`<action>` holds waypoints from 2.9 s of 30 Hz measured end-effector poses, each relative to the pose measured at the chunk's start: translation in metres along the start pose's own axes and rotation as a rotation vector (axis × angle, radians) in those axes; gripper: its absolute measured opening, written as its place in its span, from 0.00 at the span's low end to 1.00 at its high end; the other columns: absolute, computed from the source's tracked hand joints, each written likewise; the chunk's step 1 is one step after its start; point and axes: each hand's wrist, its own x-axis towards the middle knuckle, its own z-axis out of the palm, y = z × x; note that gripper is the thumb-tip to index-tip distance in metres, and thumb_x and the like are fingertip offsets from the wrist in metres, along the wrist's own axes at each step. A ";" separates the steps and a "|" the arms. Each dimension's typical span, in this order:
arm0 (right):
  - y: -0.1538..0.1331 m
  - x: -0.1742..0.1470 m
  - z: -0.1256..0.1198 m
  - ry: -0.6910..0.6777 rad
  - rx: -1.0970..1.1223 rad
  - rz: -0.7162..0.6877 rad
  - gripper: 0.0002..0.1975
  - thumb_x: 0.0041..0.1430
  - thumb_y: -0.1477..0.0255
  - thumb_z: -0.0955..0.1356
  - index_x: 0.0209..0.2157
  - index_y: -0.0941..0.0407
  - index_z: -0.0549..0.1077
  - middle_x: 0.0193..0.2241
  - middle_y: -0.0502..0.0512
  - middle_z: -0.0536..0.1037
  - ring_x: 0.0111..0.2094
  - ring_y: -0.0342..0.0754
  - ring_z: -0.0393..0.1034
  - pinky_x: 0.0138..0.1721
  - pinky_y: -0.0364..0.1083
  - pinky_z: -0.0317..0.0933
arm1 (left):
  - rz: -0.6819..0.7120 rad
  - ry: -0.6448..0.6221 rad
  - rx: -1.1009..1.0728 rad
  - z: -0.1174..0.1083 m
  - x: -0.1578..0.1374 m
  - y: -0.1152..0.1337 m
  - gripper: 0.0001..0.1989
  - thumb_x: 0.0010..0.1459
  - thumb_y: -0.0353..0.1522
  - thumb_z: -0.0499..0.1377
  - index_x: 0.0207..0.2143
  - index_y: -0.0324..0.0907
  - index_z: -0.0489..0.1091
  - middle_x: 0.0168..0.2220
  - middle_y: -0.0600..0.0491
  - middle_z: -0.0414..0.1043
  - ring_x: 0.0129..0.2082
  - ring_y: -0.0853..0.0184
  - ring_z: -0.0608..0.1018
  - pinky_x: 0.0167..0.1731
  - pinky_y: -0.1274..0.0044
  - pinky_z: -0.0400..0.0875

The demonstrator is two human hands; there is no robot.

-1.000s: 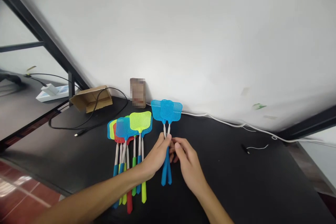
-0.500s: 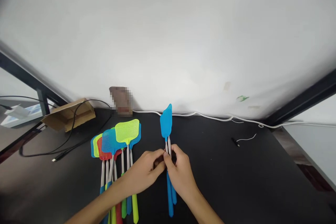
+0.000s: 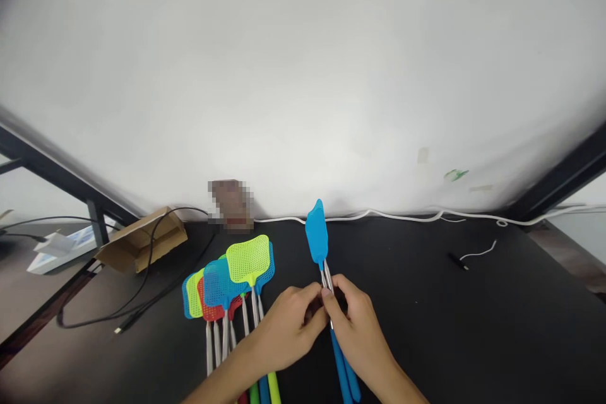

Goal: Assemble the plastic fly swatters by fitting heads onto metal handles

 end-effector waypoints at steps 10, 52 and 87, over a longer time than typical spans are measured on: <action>-0.002 0.023 0.004 0.060 -0.133 -0.001 0.18 0.67 0.66 0.63 0.22 0.53 0.61 0.19 0.47 0.69 0.23 0.45 0.65 0.27 0.43 0.56 | 0.021 -0.064 -0.054 -0.002 0.007 -0.013 0.09 0.65 0.34 0.53 0.32 0.42 0.66 0.26 0.53 0.74 0.23 0.67 0.75 0.25 0.77 0.59; -0.022 -0.035 0.016 -0.338 0.463 0.326 0.22 0.68 0.48 0.61 0.43 0.53 0.67 0.21 0.41 0.58 0.16 0.37 0.44 0.16 0.38 0.41 | -0.104 0.218 -1.114 -0.004 0.007 -0.026 0.18 0.65 0.46 0.58 0.38 0.39 0.70 0.21 0.61 0.56 0.20 0.74 0.61 0.23 0.80 0.56; -0.017 -0.016 -0.006 -0.137 -0.071 0.188 0.27 0.70 0.49 0.57 0.49 0.54 0.74 0.42 0.59 0.79 0.30 0.50 0.79 0.37 0.48 0.71 | 0.095 0.705 -1.152 -0.031 0.005 -0.021 0.15 0.66 0.42 0.59 0.33 0.40 0.68 0.22 0.59 0.58 0.21 0.75 0.62 0.23 0.81 0.59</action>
